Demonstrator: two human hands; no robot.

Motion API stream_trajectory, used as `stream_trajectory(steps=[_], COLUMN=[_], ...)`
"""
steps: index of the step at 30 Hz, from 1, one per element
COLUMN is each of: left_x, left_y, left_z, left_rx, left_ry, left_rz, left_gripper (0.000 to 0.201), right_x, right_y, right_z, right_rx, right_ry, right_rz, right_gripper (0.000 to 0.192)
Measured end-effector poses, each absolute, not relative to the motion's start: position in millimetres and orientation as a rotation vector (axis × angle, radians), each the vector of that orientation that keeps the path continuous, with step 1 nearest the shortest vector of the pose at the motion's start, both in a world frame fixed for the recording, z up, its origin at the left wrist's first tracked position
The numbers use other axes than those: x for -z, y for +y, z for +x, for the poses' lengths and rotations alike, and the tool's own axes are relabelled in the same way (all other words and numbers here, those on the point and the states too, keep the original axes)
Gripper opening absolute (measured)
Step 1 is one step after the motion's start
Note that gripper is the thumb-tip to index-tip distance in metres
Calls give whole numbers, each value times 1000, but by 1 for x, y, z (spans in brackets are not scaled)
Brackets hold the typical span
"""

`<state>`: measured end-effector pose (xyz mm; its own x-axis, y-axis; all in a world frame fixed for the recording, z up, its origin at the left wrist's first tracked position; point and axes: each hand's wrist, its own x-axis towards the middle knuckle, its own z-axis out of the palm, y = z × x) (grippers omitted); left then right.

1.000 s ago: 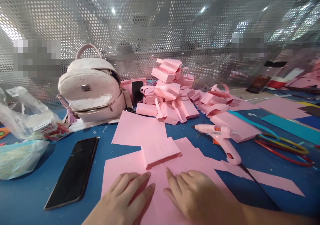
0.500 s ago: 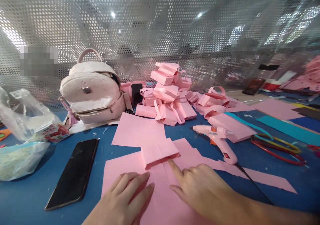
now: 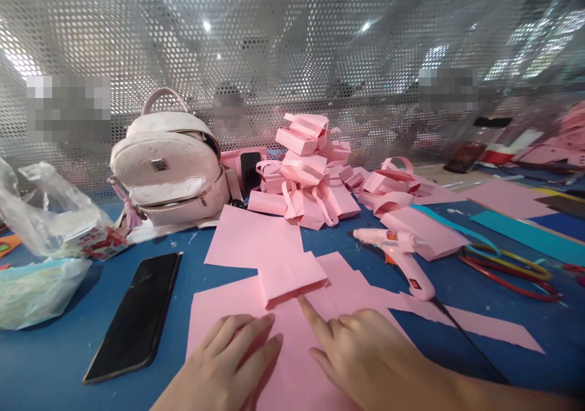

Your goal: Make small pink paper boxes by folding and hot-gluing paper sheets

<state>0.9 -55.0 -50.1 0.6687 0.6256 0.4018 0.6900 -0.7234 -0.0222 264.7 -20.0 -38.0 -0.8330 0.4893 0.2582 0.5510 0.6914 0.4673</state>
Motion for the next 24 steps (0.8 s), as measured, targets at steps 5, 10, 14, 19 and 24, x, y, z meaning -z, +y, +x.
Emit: stream_trajectory(steps=[5, 10, 14, 19, 24], left_x=[47, 46, 46, 47, 48], left_y=[-55, -57, -57, -57, -58], left_z=[1, 1, 1, 0, 1], left_rx=[493, 495, 489, 476, 512], left_ry=[-1071, -1091, -1097, -1116, -1141], left_rz=[-2746, -2749, -2755, -2785, -2777], left_gripper=[40, 40, 40, 46, 57], right_x=[43, 41, 30, 11, 2], right_y=[-20, -25, -28, -21, -14], right_z=[266, 265, 266, 274, 282], right_rx=[917, 953, 894, 778, 1001], right_ry=[-2792, -2774, -2740, -2771, -2818], right_rz=[-907, -794, -748, -790, -731], right_gripper=[49, 48, 51, 30, 57])
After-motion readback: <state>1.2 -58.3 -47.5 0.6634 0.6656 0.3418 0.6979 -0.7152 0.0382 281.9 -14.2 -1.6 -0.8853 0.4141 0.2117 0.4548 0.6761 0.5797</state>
